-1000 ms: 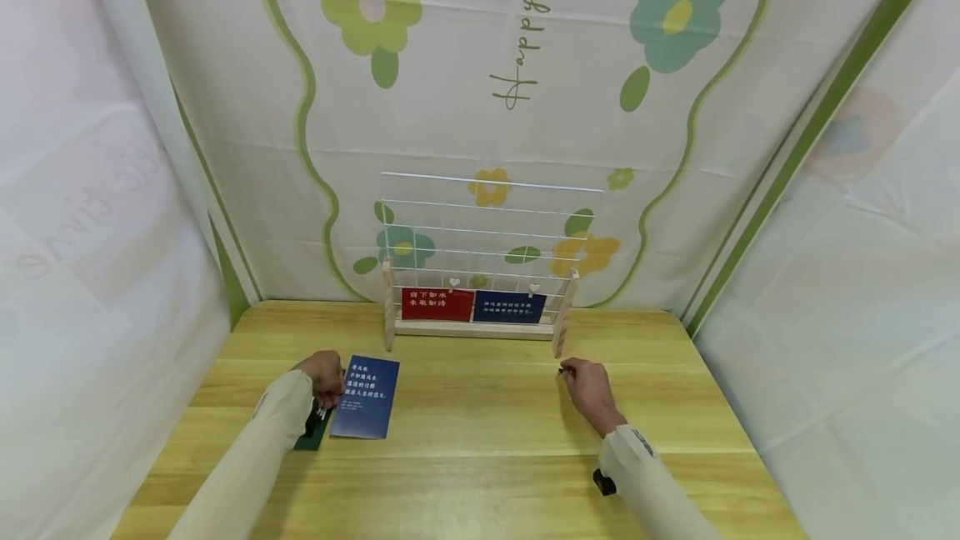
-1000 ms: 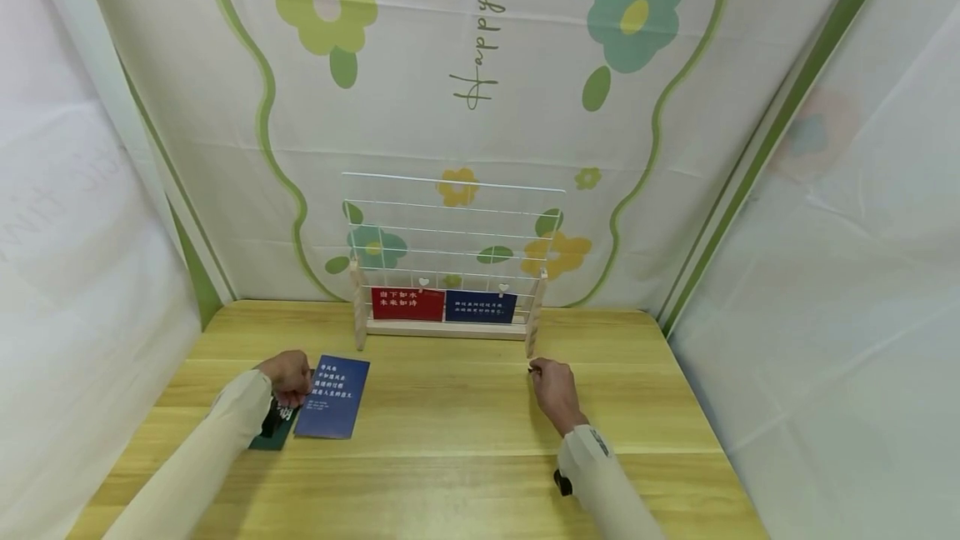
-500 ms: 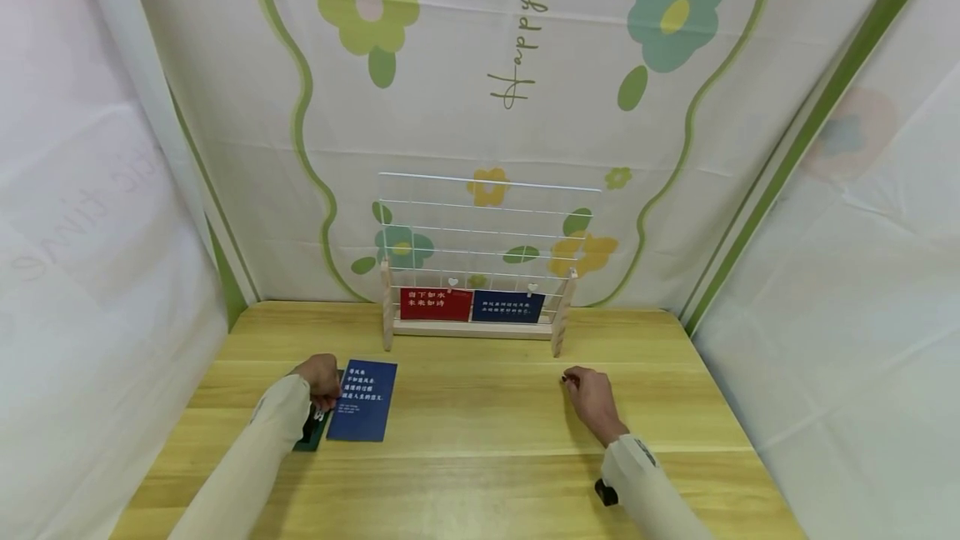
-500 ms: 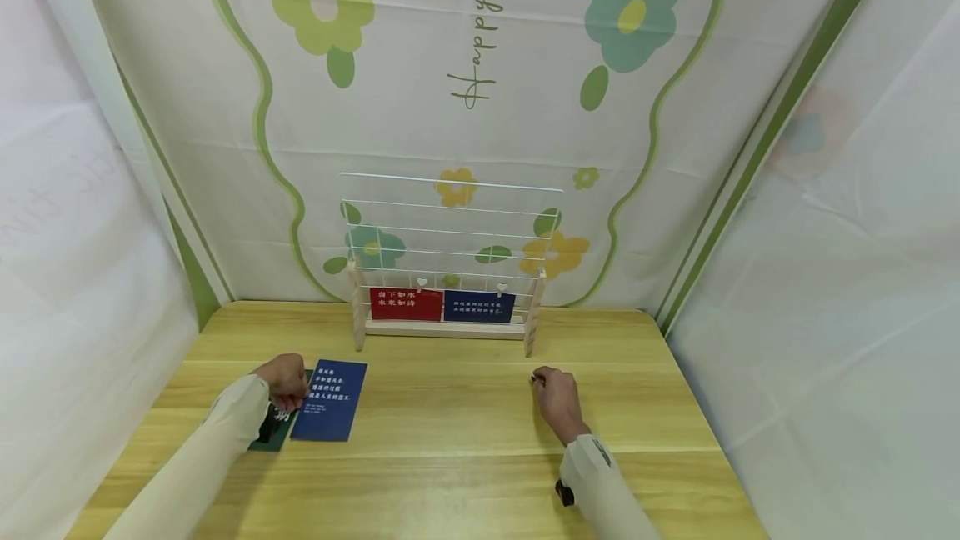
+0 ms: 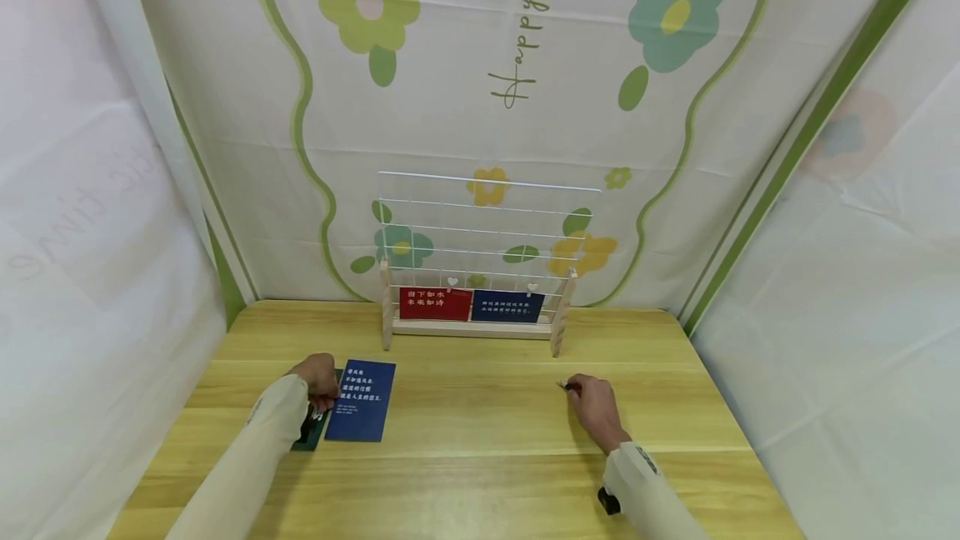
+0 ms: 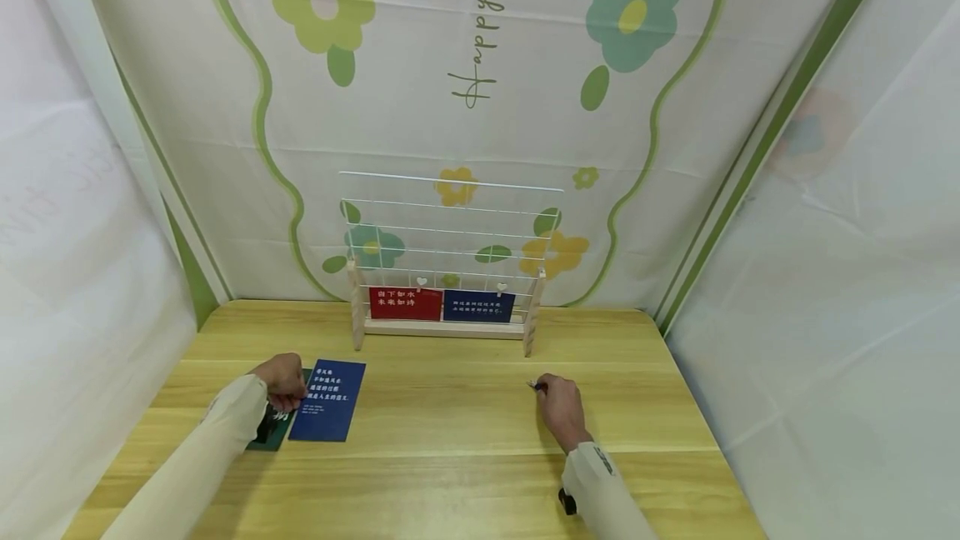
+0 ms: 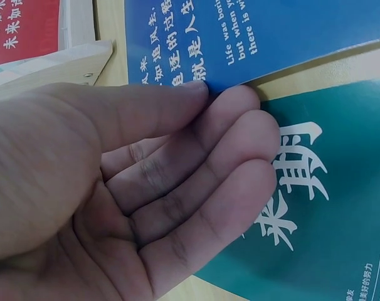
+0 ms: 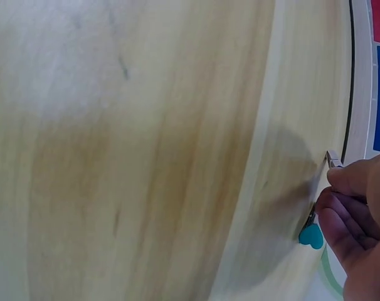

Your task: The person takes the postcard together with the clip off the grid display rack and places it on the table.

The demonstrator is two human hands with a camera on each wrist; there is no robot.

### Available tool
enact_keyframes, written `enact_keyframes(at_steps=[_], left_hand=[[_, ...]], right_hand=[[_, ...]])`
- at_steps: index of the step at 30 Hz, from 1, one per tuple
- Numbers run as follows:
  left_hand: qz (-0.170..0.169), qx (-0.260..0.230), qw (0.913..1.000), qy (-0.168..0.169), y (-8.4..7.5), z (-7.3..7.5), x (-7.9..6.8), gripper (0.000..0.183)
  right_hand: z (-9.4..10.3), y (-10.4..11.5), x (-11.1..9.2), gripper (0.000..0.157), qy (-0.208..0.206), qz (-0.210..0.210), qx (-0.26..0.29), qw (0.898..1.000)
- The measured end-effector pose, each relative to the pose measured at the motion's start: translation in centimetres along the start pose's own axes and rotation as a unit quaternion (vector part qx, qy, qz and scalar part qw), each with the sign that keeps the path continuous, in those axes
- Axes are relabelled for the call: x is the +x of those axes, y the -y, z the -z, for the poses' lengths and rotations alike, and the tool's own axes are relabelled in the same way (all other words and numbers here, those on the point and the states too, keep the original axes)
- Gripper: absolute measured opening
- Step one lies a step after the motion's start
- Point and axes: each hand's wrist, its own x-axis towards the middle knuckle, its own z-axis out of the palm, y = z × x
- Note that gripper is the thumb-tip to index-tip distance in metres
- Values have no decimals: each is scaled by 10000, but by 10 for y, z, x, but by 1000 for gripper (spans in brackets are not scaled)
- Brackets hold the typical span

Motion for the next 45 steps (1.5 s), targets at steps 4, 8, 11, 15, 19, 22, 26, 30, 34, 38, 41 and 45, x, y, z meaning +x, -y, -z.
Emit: enact_keyframes(at_steps=[4, 8, 11, 15, 19, 22, 26, 30, 34, 38, 41, 45], left_hand=[[12, 29, 10000, 4, -1, 0, -2, 20], [124, -95, 9999, 37, -2, 1, -4, 19], [193, -189, 9996, 68, -2, 2, -5, 18], [217, -169, 9996, 76, -3, 3, -6, 17], [274, -137, 9995, 120, -3, 4, -6, 18], [297, -99, 9994, 160, -2, 4, -4, 19], [327, -70, 9992, 219, -1, 4, -3, 20], [320, -25, 9992, 236, -1, 5, -3, 20], [298, 19, 9993, 224, -1, 5, -4, 20], [309, 4, 9992, 242, -1, 5, -5, 20], [316, -18, 9992, 245, -1, 5, -4, 20], [318, -27, 9991, 261, 0, 5, -4, 21]], right_hand=[[-2, -1, -1, 14, -10, -25, -50, 10000], [-2, -2, -1, 13, -87, 27, -133, 9999], [-3, -2, -2, 12, -144, 93, -200, 9997], [-2, -2, -2, 12, -161, 155, -240, 9995], [-2, -2, -3, 13, -174, 192, -255, 9993], [-2, -3, -3, 12, -217, 210, -269, 9992], [-2, -4, -3, 11, -277, 251, -314, 9988], [-3, -4, -2, 11, -283, 270, -368, 9986], [-4, -5, -2, 11, -264, 259, -425, 9984], [-5, -5, -1, 11, -259, 285, -471, 9981], [-4, -5, -2, 11, -244, 285, -513, 9980], [-3, -4, -2, 11, -202, 232, -520, 9982]])
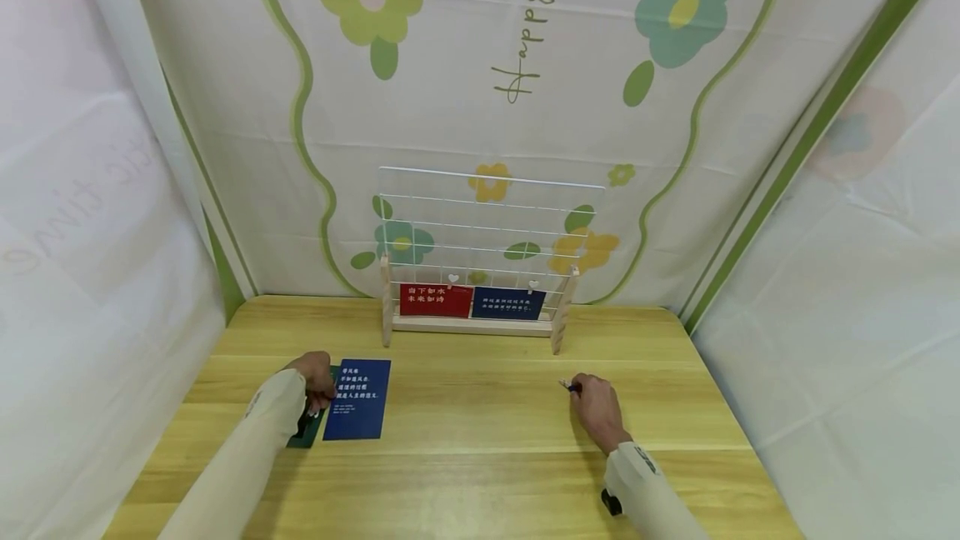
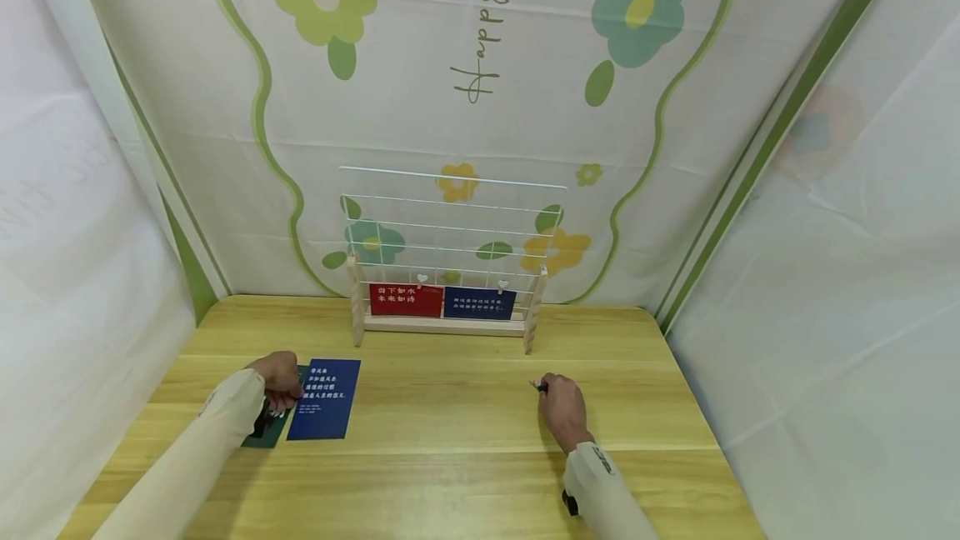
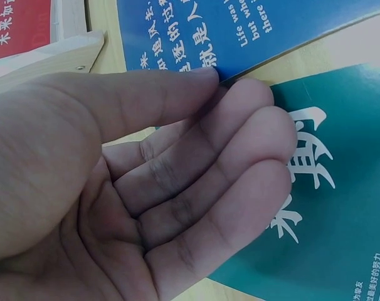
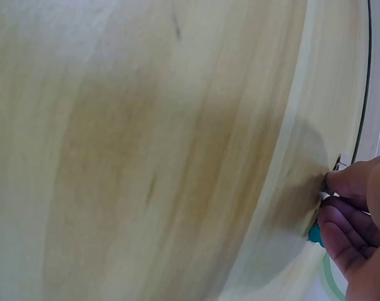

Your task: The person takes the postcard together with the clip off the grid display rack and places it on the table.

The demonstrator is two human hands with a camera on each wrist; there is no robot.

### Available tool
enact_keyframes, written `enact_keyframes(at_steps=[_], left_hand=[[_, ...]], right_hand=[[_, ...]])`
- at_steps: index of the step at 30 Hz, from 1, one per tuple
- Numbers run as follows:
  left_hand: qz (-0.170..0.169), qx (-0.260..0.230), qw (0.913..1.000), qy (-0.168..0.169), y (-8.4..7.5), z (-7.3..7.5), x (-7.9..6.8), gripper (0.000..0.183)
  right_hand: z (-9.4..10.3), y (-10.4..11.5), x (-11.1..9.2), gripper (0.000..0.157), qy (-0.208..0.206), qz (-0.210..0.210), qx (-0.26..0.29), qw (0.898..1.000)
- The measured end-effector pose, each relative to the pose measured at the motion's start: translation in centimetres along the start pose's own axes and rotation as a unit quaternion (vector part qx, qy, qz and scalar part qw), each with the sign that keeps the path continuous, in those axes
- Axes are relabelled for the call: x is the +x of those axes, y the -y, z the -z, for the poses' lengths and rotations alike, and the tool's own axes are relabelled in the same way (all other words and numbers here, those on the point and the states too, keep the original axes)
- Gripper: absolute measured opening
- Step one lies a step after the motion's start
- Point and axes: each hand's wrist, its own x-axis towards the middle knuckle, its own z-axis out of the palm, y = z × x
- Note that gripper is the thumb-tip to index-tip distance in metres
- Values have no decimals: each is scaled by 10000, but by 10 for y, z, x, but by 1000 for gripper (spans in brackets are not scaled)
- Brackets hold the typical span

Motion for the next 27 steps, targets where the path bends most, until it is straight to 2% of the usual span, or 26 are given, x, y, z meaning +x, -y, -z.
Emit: enact_keyframes(at_steps=[10, 17, 22, 27], left_hand=[[60, -56, 10000, 7, 3, 0, 2, 21], [83, -10, 10000, 19, 6, 1, 2, 20], [96, -16, 10000, 10, 7, 2, 2, 19], [45, 44, 9999, -95, 2, 6, 2, 19]], right_hand=[[1, 1, 0, 12, 82, -29, -31, 10000], [4, 5, 4, 17, -148, 225, -22, 9996], [8, 11, 7, 23, -152, 318, 53, 9994], [15, 23, 14, 20, -329, 539, -115, 9979]])
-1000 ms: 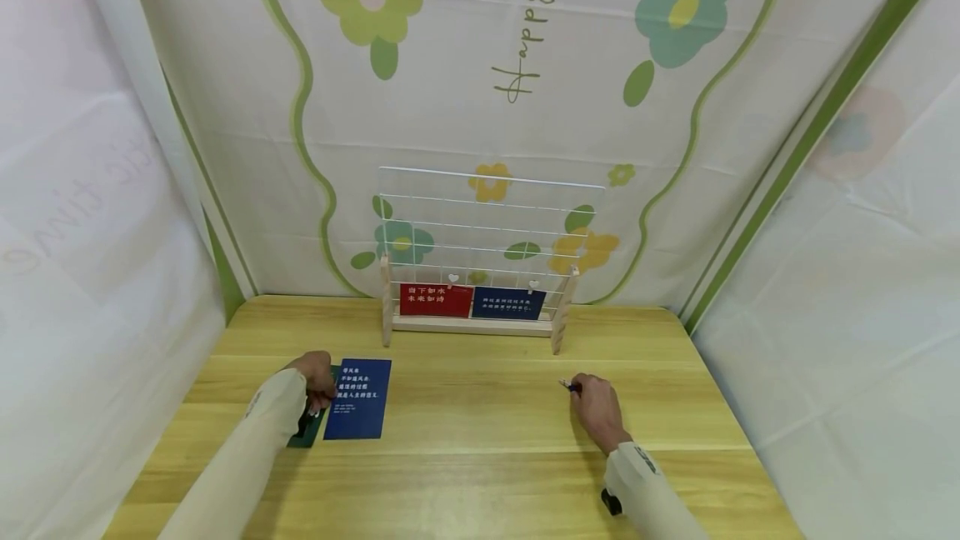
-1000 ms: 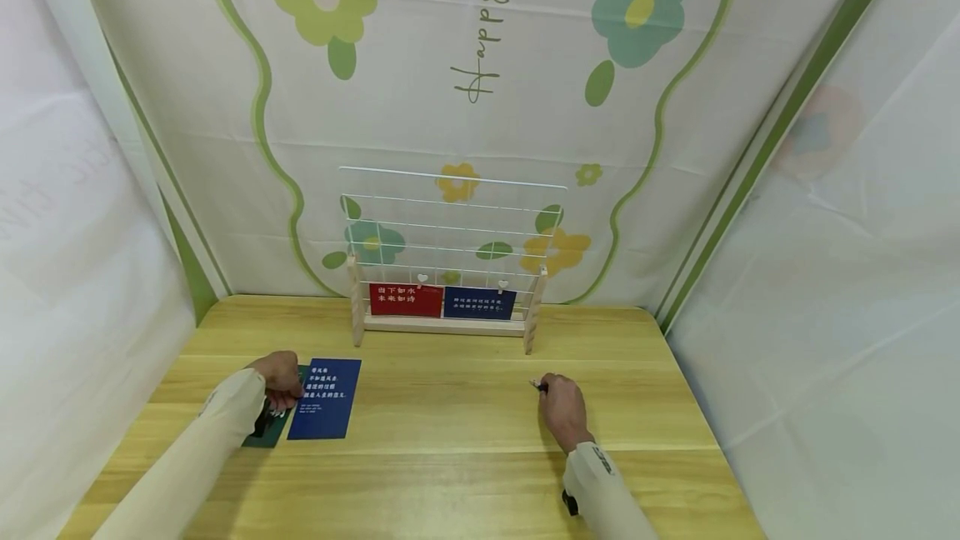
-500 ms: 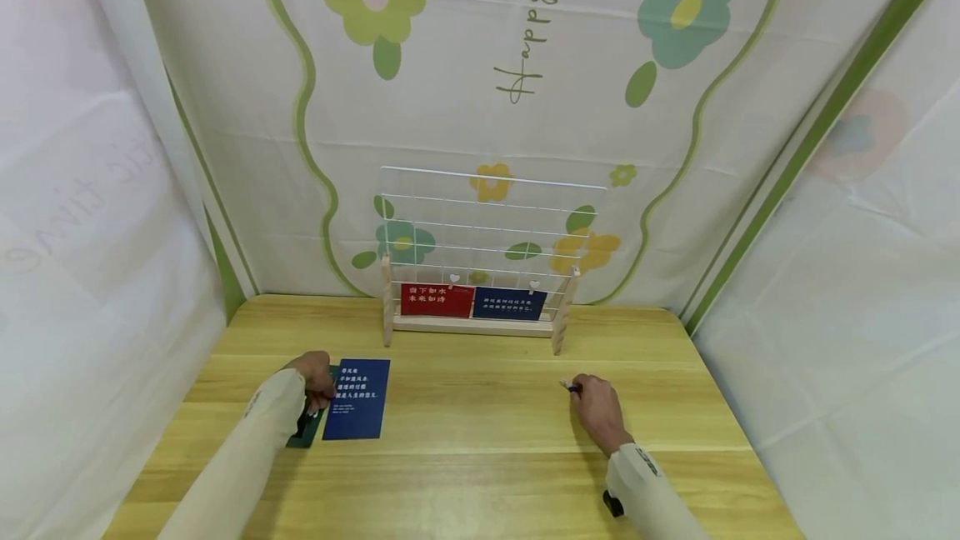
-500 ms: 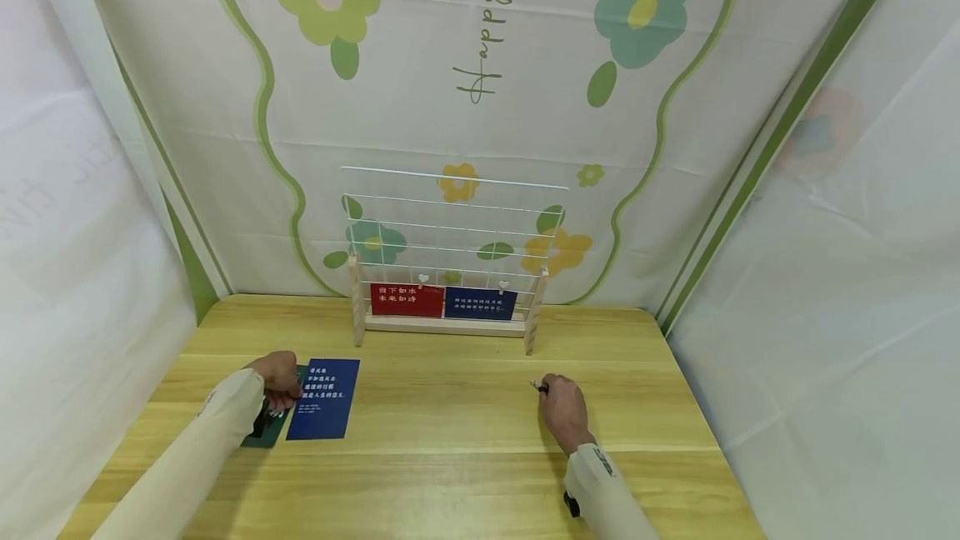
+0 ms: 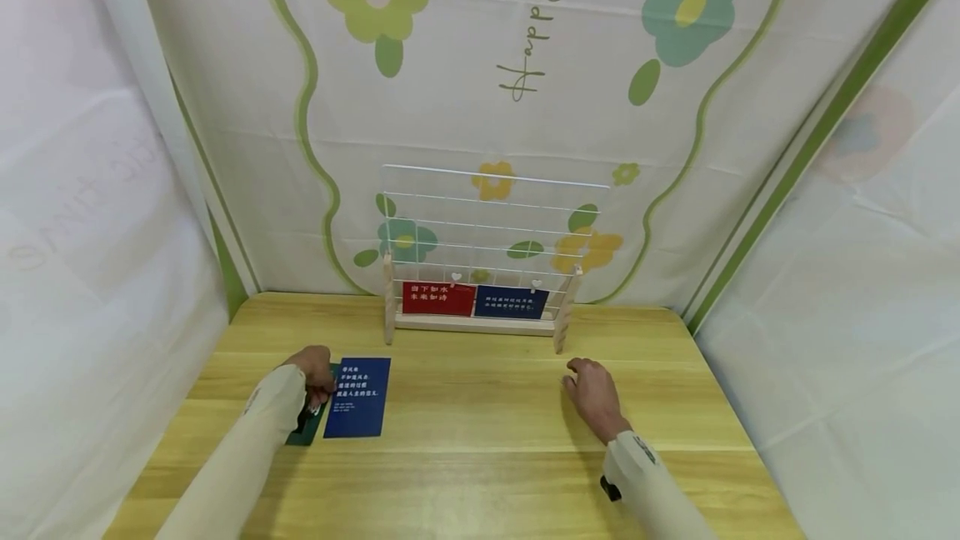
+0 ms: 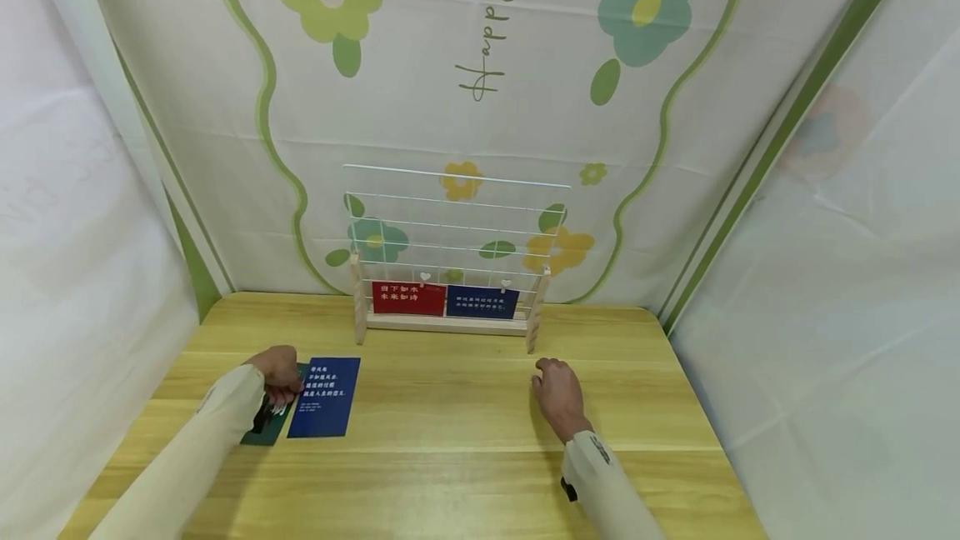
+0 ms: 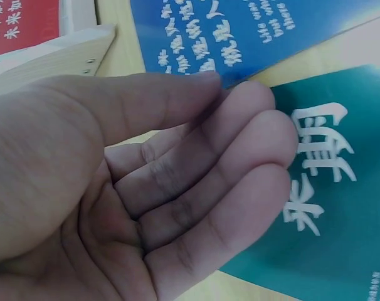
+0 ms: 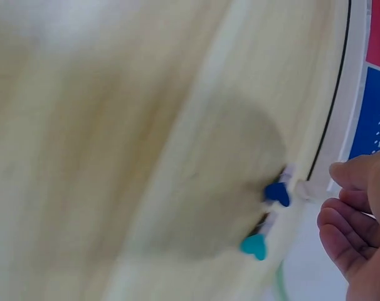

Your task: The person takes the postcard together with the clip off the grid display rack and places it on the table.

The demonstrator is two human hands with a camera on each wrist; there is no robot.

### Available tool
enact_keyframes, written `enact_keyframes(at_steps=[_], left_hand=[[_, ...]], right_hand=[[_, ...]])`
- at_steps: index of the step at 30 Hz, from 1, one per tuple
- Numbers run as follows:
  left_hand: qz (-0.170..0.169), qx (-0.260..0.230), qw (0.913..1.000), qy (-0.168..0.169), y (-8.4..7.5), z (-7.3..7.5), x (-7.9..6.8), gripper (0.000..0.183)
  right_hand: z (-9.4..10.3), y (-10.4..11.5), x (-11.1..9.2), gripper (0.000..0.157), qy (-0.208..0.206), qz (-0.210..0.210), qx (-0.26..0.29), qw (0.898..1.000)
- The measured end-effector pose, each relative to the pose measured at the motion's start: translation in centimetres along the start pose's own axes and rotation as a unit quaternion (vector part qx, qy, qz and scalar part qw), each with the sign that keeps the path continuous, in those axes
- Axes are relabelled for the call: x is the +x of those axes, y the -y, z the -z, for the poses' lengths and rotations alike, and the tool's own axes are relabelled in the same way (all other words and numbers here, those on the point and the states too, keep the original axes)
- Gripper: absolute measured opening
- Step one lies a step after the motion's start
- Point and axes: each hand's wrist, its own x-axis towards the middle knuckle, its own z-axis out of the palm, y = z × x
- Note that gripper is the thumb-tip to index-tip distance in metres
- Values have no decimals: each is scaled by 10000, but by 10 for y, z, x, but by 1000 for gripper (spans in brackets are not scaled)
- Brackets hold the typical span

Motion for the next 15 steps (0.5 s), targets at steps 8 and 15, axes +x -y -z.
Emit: enact_keyframes(at_steps=[8, 15], left_hand=[[-720, 161, 9952, -646, -22, 10, 9, 35], [-1232, 278, 9845, -1214, -51, 17, 18, 39]], right_hand=[[0, 38, 31, 14, -315, 578, -174, 9977], [0, 80, 66, 13, -387, 1191, -266, 9918]])
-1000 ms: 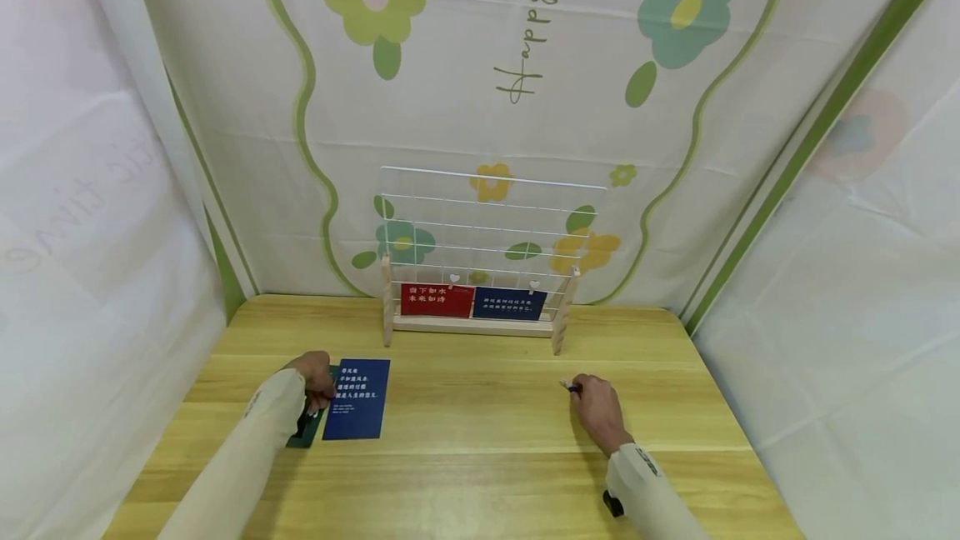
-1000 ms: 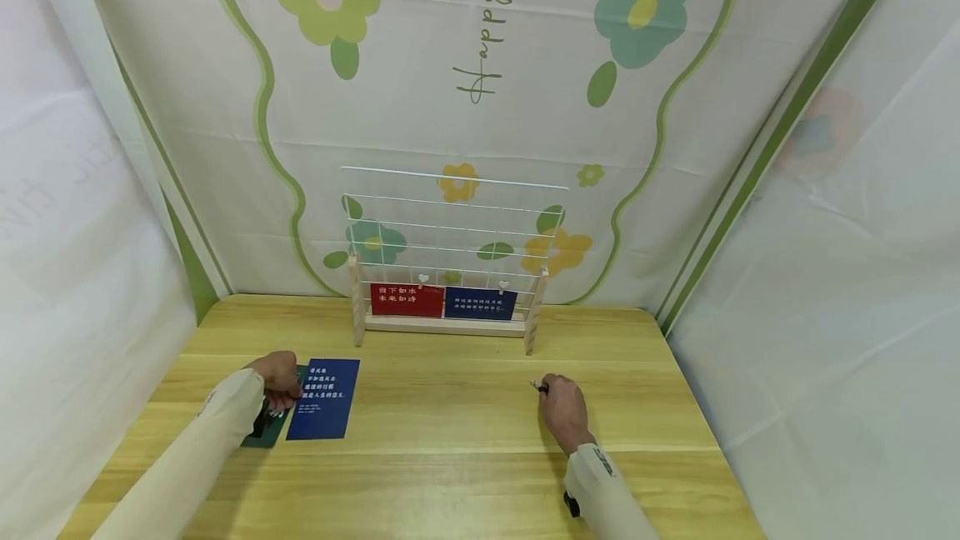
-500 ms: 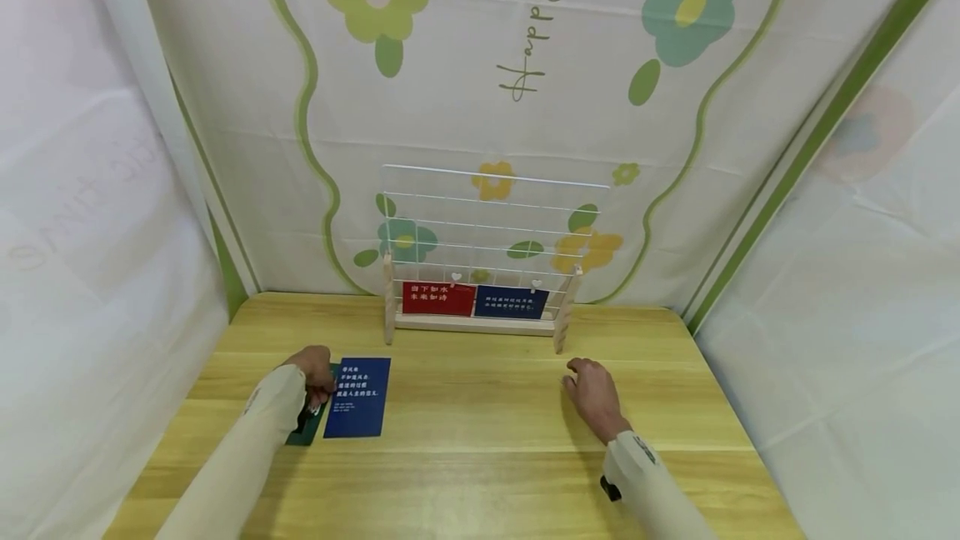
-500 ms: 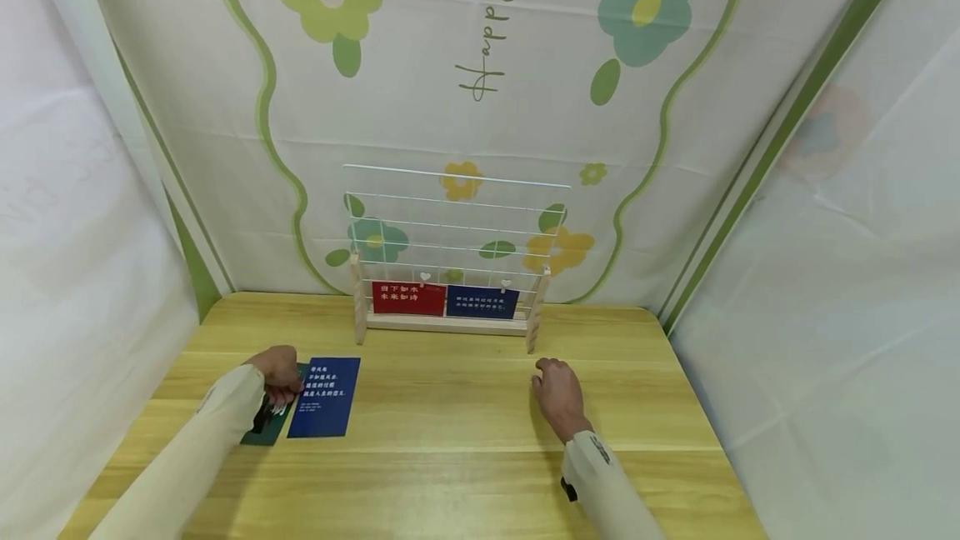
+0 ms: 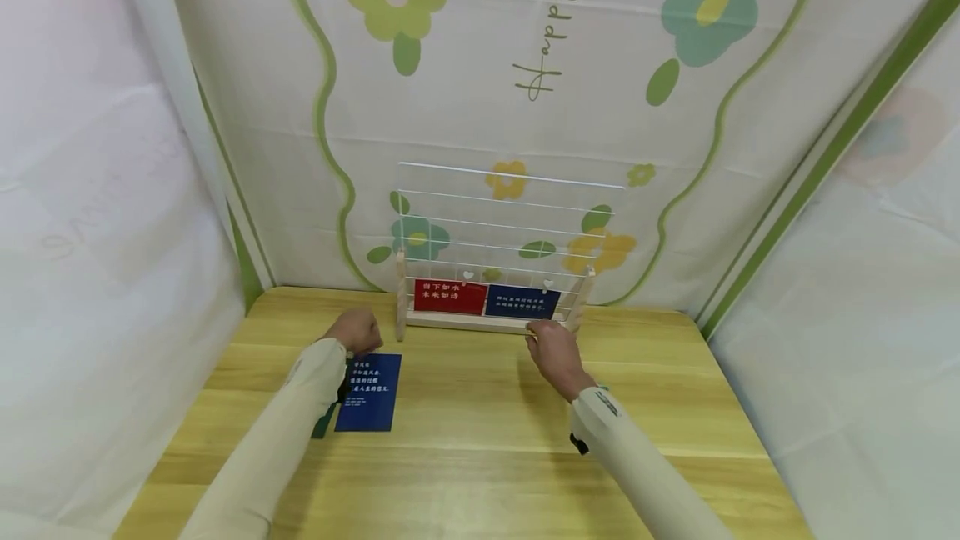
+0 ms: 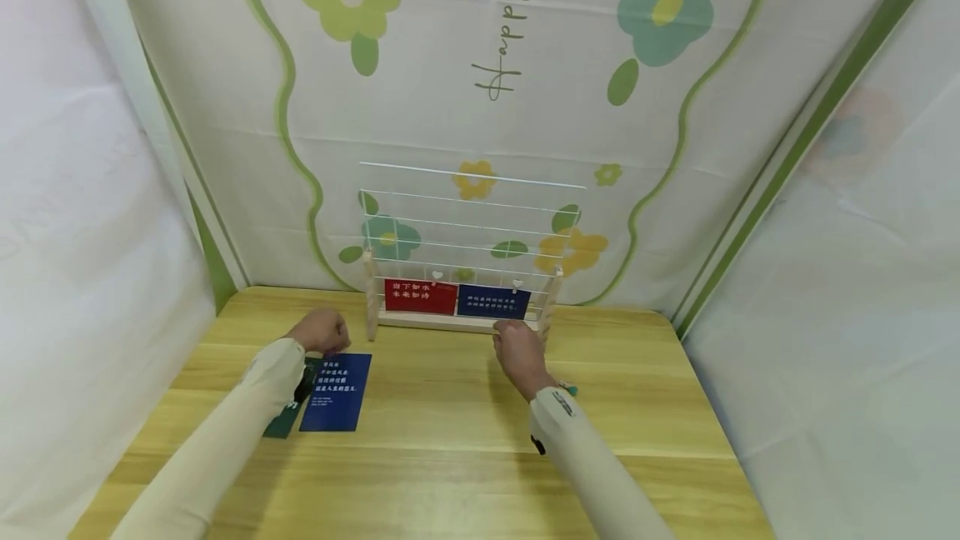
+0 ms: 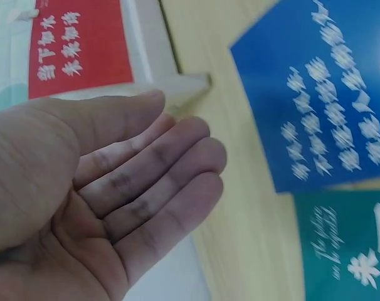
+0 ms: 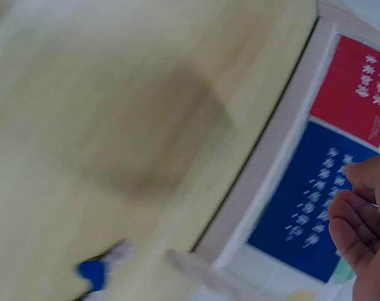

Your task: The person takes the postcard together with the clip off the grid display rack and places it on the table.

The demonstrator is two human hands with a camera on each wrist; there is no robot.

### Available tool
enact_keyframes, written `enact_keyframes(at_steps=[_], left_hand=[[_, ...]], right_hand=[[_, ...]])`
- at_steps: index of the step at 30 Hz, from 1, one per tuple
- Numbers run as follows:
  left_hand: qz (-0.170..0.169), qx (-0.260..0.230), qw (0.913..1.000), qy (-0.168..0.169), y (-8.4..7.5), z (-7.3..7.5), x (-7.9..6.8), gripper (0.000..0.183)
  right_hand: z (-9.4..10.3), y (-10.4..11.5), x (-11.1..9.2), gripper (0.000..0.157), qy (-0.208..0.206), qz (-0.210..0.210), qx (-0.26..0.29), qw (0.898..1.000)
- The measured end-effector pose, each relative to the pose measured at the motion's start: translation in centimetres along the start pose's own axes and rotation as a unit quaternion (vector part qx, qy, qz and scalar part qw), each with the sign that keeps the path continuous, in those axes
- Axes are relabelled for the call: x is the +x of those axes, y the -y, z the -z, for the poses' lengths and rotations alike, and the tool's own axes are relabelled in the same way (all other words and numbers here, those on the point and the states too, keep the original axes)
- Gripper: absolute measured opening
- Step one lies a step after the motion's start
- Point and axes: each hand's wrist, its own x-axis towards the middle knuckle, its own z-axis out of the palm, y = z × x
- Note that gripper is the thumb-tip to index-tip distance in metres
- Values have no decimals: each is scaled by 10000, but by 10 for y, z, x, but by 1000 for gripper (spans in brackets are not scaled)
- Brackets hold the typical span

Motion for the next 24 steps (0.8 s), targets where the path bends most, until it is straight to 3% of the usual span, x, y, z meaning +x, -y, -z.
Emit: enact_keyframes(at_steps=[12, 24], left_hand=[[-561, 239, 9959, -674, -38, 11, 18, 20], [-457, 191, 9944, -933, -62, 19, 33, 10]], right_hand=[[10, 31, 49, 23, 132, 232, 212, 9994], [7, 61, 84, 25, -1, 404, 384, 9984]])
